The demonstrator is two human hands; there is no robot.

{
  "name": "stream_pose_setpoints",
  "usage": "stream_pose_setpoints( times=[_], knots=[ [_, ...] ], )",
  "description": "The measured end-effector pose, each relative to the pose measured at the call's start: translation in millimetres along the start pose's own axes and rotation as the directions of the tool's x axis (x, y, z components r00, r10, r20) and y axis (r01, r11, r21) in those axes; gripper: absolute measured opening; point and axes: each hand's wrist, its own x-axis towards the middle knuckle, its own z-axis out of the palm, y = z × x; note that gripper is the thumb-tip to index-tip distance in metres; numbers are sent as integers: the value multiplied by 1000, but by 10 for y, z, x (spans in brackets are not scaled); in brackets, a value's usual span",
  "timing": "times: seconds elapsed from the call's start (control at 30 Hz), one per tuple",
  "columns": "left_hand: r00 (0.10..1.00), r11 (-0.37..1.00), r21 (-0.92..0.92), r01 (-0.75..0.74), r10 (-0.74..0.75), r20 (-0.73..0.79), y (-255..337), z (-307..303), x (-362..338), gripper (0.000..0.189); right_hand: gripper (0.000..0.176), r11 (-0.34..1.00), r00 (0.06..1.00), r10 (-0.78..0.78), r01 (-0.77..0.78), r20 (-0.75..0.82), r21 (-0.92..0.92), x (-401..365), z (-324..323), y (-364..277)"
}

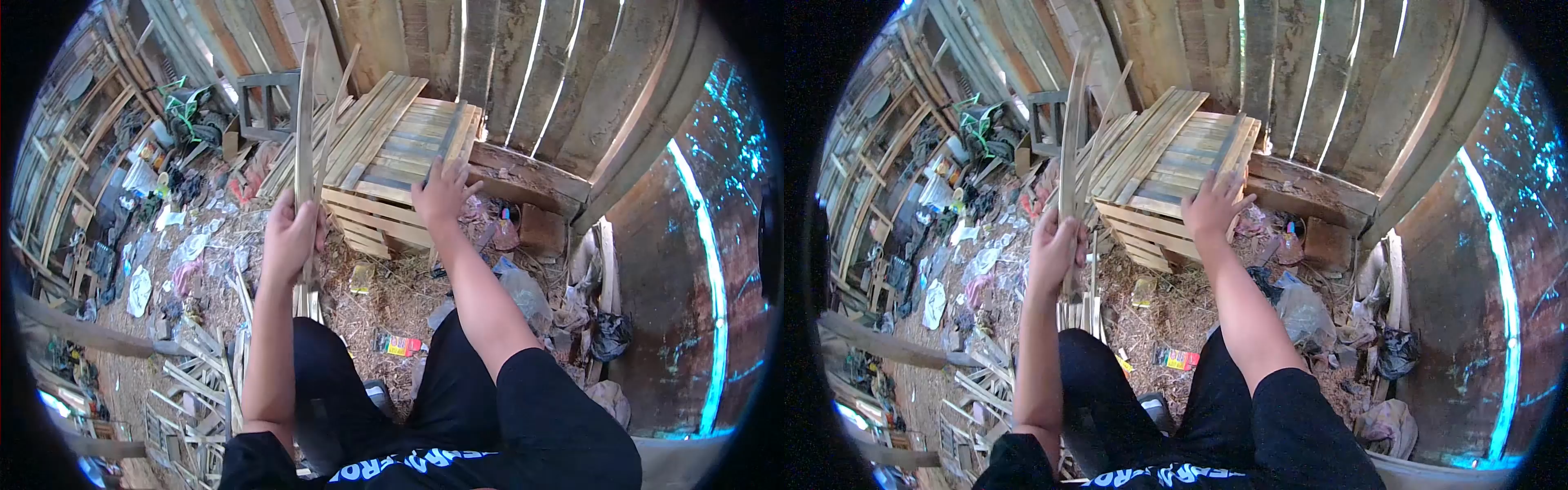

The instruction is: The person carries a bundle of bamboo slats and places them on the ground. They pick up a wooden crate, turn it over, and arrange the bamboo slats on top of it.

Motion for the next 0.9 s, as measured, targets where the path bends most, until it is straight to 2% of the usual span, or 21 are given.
stream_pose_setpoints(
  times=[0.07,0.1,0.17,0.2,0.23,0.27,0.3,0.33,0.37,0.4,0.43,0.47,0.5,0.53,0.57,0.63,0.7,0.73,0.77,0.83,0.9],
  knots=[
    [1000,1000,12,5,-5,-2,223,0,74,12,77,999,998,41,-41,-57,-2,33,44,-37],
    [999,1000,-1,8,-8,50,320,-7,124,12,77,1000,998,30,-29,-49,6,28,9,-102],
    [996,1000,-3,10,-10,93,399,-49,257,12,69,939,995,-51,78,-88,335,10,-81,-300],
    [990,999,35,0,-5,144,353,-83,332,13,53,862,939,-121,260,-321,435,-15,53,-398],
    [981,997,71,-10,-4,194,335,-96,385,14,53,857,940,-126,264,-317,443,-36,-8,-544],
    [977,994,110,2,-25,210,302,-91,417,15,46,642,966,-120,252,-230,724,-64,-60,-674],
    [980,994,108,13,-34,198,211,-79,447,15,40,357,980,-146,181,-137,917,-136,-156,-770],
    [974,988,156,21,-55,220,76,-65,490,18,40,359,979,-161,178,-127,916,-222,-296,-846],
    [968,979,204,22,-72,241,-10,-38,506,22,36,103,977,-208,75,-52,992,-279,-469,-930],
    [971,963,266,47,-107,214,51,86,422,19,35,-157,963,-269,-54,10,986,-298,-546,-989],
    [948,959,276,68,-148,281,-59,78,447,22,35,-161,960,-280,-60,12,985,-283,-514,-1005],
    [930,925,363,-109,-34,367,-335,42,579,28,32,-24,975,-218,-40,34,999,-280,-481,-1009],
    [917,941,336,-41,-99,388,-214,167,474,32,29,115,987,-153,-31,48,993,-293,-432,-1021],
    [904,931,361,-41,-119,411,-356,192,556,31,28,-90,973,-126,-205,193,975,-299,-345,-1040],
    [899,930,359,-83,-85,429,-495,199,607,31,24,-100,988,-91,-134,125,986,-275,-242,-1047],
    [893,929,327,-173,8,449,-705,137,726,31,23,-27,975,-194,-111,104,993,-267,-256,-920],
    [900,939,339,-65,-92,427,-734,81,697,29,22,5,978,-201,-59,59,998,-229,-176,-891],
    [897,986,163,21,-91,433,-652,130,609,28,20,39,980,-197,-14,21,999,-225,-154,-880],
    [901,987,158,24,-89,424,-621,82,633,28,20,42,978,-208,-15,24,999,-215,-141,-843],
    [866,941,304,149,-273,420,-626,-26,721,27,17,96,968,-205,-129,147,987,-188,-223,-783],
    [889,939,317,137,-258,379,-998,-153,869,30,15,163,963,-211,-135,169,977,-185,-237,-763]
  ],
)
